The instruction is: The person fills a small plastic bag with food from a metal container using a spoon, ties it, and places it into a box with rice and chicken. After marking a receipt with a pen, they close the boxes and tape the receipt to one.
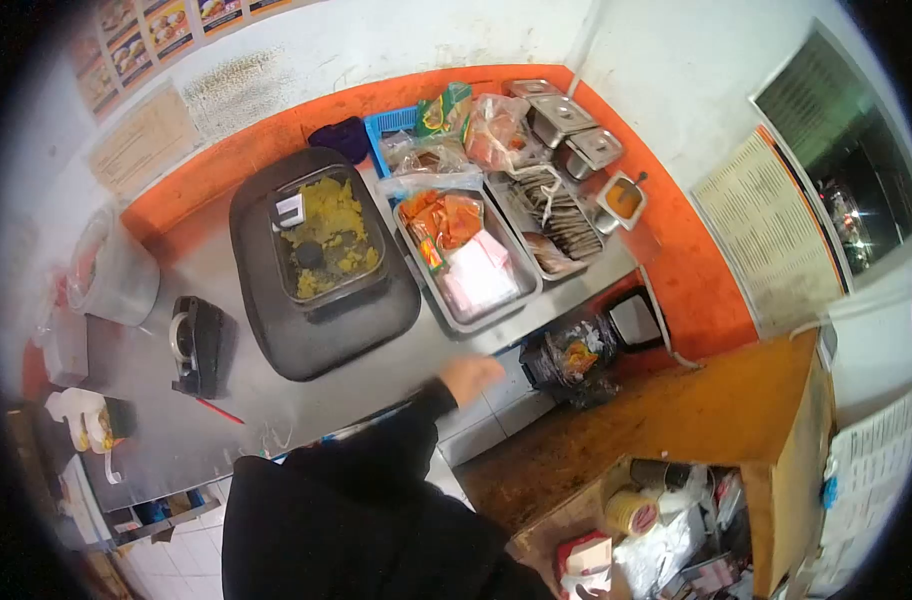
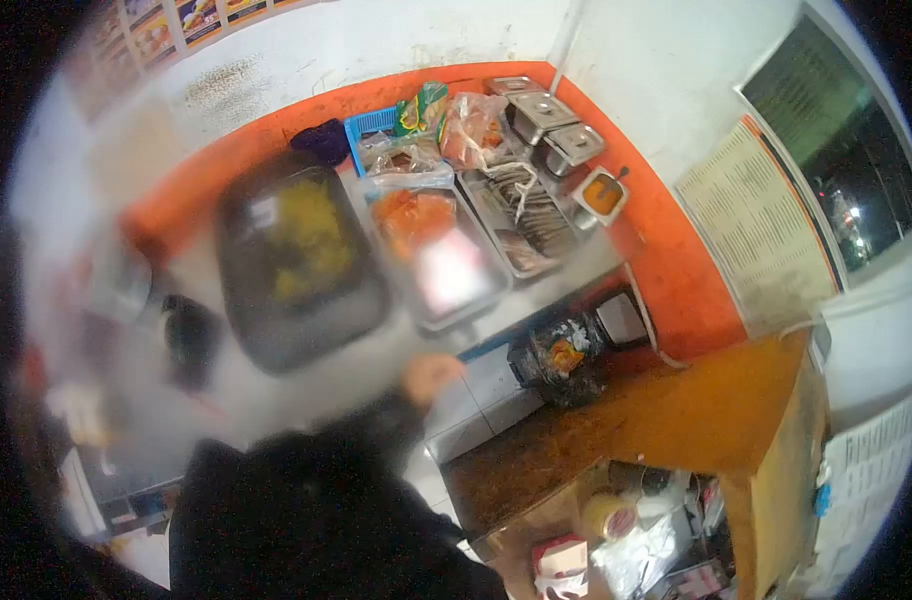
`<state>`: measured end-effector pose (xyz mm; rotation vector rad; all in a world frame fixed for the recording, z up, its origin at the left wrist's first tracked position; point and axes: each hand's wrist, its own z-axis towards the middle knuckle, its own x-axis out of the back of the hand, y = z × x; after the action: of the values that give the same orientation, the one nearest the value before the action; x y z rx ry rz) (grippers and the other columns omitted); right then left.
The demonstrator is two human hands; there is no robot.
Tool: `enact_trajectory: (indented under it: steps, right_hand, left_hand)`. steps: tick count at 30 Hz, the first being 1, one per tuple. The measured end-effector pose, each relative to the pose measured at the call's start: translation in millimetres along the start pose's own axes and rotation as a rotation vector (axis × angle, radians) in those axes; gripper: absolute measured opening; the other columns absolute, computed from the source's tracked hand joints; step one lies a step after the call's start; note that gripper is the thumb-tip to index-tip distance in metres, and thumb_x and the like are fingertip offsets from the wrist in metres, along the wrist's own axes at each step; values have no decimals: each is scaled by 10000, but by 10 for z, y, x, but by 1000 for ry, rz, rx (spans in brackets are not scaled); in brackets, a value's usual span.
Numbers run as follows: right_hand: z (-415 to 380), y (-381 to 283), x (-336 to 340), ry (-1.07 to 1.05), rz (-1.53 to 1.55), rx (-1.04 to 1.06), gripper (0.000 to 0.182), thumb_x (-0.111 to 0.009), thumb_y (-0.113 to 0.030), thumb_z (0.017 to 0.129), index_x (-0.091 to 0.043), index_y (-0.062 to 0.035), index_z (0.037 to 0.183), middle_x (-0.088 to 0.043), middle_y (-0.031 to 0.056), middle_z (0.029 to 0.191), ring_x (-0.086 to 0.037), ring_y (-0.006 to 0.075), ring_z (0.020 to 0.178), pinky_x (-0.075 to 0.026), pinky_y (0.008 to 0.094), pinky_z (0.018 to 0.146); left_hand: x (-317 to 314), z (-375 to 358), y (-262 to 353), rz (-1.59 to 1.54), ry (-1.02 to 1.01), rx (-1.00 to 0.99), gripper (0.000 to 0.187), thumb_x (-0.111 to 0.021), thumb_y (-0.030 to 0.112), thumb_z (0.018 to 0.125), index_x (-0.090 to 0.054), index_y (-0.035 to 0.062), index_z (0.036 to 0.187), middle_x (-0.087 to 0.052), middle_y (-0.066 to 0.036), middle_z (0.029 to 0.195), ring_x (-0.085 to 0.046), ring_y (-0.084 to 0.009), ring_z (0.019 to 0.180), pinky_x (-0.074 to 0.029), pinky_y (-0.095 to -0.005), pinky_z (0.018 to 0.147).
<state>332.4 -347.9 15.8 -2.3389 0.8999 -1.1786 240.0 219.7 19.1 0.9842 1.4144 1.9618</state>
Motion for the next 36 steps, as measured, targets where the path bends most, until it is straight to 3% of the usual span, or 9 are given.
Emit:
enact_trajectory:
  steps: [2,3,5,8,12,17,19,25,36]
  right_hand:
    - [405,-183,-149,-320,0,77,205,-662,-63,663,-582,-47,852,-595,83,789,-569,162,735,-464,281,633]
    - [135,-1117,-531,-420,42,127,162,-658,-69,672,-610,-50,826,-616,72,746,-580,149,706,-469,267,608]
    - [-11,-2611,-868,-343,-201,448,143,-639,-72,706,-608,-26,837,-625,81,753,-594,122,673,-470,244,617]
    - [278,-3421,-1325,-408,-148,559,169,-617,-31,703,-597,-4,868,-627,95,774,-603,132,722,-473,246,641]
    - [419,-4246,-1617,-395,-362,744,228,-633,-14,670,-598,-28,895,-618,112,733,-609,142,705,-473,251,628]
    - [908,-5032,-1805,-525,-409,871,220,-651,-52,668,-605,-28,881,-614,113,711,-605,154,649,-454,247,574]
    - [1136,-5361,-1894,-547,-396,892,215,-656,-65,668,-607,-29,875,-612,116,708,-602,162,633,-446,246,560]
    - [1690,-6434,-2132,-832,-408,1216,246,-636,-67,679,-590,-24,917,-600,128,737,-593,187,648,-450,263,577]
    - [2290,-7420,-2361,-1362,-494,1446,289,-634,-65,688,-568,-63,969,-583,102,755,-581,197,677,-448,271,595]
  left_hand:
    - [388,517,-387,428,142,6,184,-454,112,764,-586,71,886,-600,-87,825,-546,-259,798,-424,-367,703]
    - [593,784,-386,593,136,35,198,-451,94,739,-592,71,877,-601,-83,823,-536,-257,829,-420,-363,712]
    - [803,1190,-377,848,287,-224,209,-449,106,705,-604,77,841,-605,-83,822,-514,-223,878,-391,-362,743]
    - [751,1399,-826,1174,308,-123,178,-451,133,698,-612,98,767,-601,-49,778,-499,-195,881,-352,-371,754]
    - [674,1510,-1433,1248,29,89,164,-445,140,712,-606,123,689,-582,-6,718,-510,-189,814,-325,-377,748]
    - [912,1520,-593,997,279,356,112,-512,161,683,-594,167,608,-561,15,651,-520,-158,726,-316,-357,742]
    - [1037,1522,-520,869,412,119,72,-552,175,654,-590,170,593,-565,29,651,-516,-136,718,-308,-342,736]
    - [821,1718,-294,977,500,453,71,-566,174,651,-578,146,587,-566,14,652,-517,-148,716,-315,-333,731]
    - [623,1953,382,929,866,623,127,-627,105,651,-533,33,699,-549,-110,709,-531,-294,719,-418,-360,625]
